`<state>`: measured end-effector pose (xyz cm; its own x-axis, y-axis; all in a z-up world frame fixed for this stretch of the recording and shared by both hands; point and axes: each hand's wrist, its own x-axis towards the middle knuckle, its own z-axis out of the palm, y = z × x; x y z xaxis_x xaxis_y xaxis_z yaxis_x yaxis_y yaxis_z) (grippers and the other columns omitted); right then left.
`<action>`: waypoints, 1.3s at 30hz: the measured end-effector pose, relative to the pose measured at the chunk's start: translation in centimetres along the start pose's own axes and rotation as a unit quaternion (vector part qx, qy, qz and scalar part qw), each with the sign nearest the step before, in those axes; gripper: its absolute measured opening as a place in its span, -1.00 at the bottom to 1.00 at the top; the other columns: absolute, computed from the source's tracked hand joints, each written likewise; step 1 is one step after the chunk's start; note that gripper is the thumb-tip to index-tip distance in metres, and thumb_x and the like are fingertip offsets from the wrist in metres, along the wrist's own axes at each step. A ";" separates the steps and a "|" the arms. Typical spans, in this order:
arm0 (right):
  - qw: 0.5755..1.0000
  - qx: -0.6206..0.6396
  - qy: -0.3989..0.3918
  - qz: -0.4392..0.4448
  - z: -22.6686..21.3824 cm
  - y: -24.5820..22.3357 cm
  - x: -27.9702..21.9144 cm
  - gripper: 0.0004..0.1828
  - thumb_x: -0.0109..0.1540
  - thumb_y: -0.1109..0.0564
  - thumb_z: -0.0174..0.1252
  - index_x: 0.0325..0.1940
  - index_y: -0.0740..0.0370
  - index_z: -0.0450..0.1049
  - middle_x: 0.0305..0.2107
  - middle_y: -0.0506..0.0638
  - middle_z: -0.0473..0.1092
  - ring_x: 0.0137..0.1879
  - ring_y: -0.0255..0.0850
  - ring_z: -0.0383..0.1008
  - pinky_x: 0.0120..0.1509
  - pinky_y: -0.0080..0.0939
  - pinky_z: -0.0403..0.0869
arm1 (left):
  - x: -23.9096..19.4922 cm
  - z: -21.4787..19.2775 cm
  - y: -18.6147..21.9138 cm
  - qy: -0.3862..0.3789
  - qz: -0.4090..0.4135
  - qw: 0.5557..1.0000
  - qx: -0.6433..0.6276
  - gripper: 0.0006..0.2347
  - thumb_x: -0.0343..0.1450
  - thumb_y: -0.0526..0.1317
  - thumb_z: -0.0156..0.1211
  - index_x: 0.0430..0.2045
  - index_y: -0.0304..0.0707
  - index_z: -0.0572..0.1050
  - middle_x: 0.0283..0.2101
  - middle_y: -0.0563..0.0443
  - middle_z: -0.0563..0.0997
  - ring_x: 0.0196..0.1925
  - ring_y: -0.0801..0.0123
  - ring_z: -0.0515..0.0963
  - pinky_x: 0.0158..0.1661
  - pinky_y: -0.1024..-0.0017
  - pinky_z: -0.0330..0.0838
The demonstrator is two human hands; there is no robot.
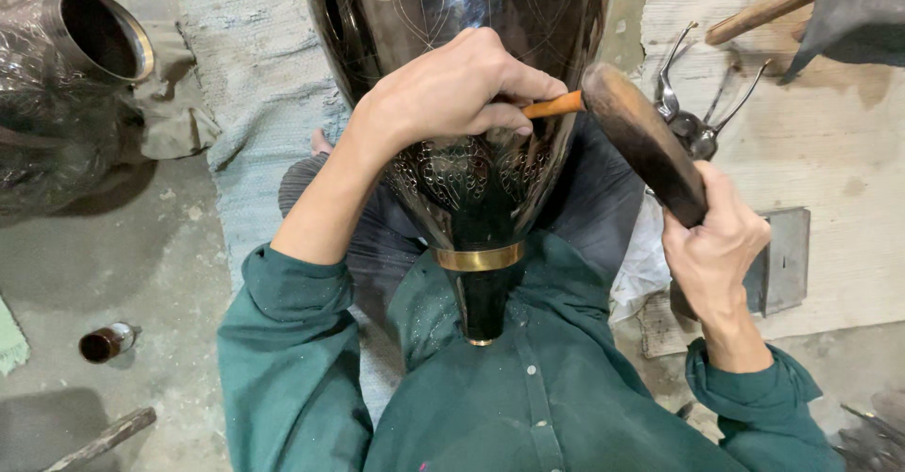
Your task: The person sits cross-legged on the floor and uses a hammer and a small chisel to engrave decorative patterns onto a large dark metal vase. The person repeatedly taps the chisel with the hammer to create fine lines and motifs on the vase surface.
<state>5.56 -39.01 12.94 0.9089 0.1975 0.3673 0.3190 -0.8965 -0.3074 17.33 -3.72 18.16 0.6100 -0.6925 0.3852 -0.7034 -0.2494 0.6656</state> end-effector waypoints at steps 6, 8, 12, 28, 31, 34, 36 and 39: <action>1.000 0.007 -0.003 -0.010 0.2 -0.1 -0.2 -0.69 0.34 0.24 0.40 0.13 0.27 0.49 -0.27 0.22 0.52 -0.18 0.03 0.58 -0.12 -0.15 0.50 | -0.5 0.0 0.0 0.003 0.004 1.000 -0.012 -0.64 0.35 -0.29 0.46 0.03 -0.29 0.59 -0.34 -0.19 0.68 -0.37 0.02 0.66 -0.33 0.25 0.50; 0.992 0.113 0.008 0.060 0.3 0.0 -0.1 -0.68 0.34 0.20 0.41 0.09 0.25 0.44 -0.37 0.17 0.48 -0.31 0.00 0.51 -0.16 -0.14 0.49 | -0.5 -0.2 0.0 0.001 0.010 1.000 -0.014 -0.64 0.34 -0.29 0.47 0.03 -0.28 0.60 -0.36 -0.20 0.68 -0.37 0.03 0.66 -0.34 0.25 0.50; 1.000 -0.001 -0.007 -0.019 0.1 0.1 -0.1 -0.70 0.35 0.24 0.37 0.14 0.23 0.49 -0.25 0.20 0.53 -0.18 0.04 0.58 -0.11 -0.13 0.51 | -0.6 -0.2 0.1 -0.003 0.013 1.000 -0.023 -0.67 0.38 -0.30 0.44 0.04 -0.30 0.60 -0.35 -0.18 0.69 -0.36 0.05 0.67 -0.33 0.27 0.51; 0.996 0.054 -0.059 0.037 -1.7 -0.3 2.8 -0.60 0.28 0.17 0.40 0.18 0.20 0.50 -0.34 0.23 0.50 -0.21 0.12 0.58 -0.10 0.01 0.49 | -4.2 3.0 0.4 0.323 -0.141 0.928 -0.118 -0.71 0.46 -0.40 0.41 0.04 -0.34 0.53 -0.33 -0.04 0.68 -0.35 0.46 0.60 -0.33 0.54 0.43; 0.990 0.095 -0.095 0.042 -2.1 0.4 4.1 -0.46 0.20 0.11 0.44 0.23 0.21 0.46 -0.32 0.22 0.49 -0.20 0.13 0.57 -0.12 0.02 0.48 | -5.5 5.3 1.2 0.448 -0.180 0.844 -0.232 -0.72 0.50 -0.46 0.36 0.06 -0.36 0.44 -0.25 0.06 0.68 -0.28 0.66 0.59 -0.26 0.66 0.43; 0.990 0.065 -0.126 -0.019 -1.9 0.7 5.7 -0.44 0.18 0.09 0.44 0.23 0.16 0.47 -0.33 0.22 0.48 -0.20 0.16 0.55 -0.14 0.04 0.48 | -5.2 7.8 1.8 0.489 -0.180 0.828 -0.205 -0.73 0.52 -0.48 0.35 0.04 -0.40 0.43 -0.22 0.03 0.68 -0.30 0.70 0.57 -0.34 0.74 0.37; 0.989 0.007 -0.142 -0.047 -1.9 0.5 6.7 -0.57 0.26 0.12 0.39 0.21 0.08 0.52 -0.34 0.19 0.50 -0.20 0.17 0.55 -0.15 0.06 0.47 | -4.3 8.9 1.9 0.506 -0.189 0.825 -0.168 -0.74 0.51 -0.47 0.34 0.04 -0.41 0.42 -0.23 0.01 0.68 -0.33 0.72 0.56 -0.40 0.77 0.34; 0.984 0.006 -0.147 -0.103 -2.6 -0.4 8.6 -0.59 0.26 0.14 0.32 0.20 0.08 0.50 -0.31 0.14 0.52 -0.20 0.11 0.56 -0.11 0.03 0.47 | -3.5 9.9 2.0 0.532 -0.198 0.813 -0.129 -0.71 0.50 -0.46 0.34 0.06 -0.41 0.40 -0.24 0.03 0.70 -0.32 0.74 0.57 -0.38 0.77 0.37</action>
<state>12.59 -37.98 18.48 0.8624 0.4821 0.1541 0.5061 -0.8211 -0.2640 10.19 -8.45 11.83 0.8369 0.4193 0.3518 -0.3589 -0.0648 0.9311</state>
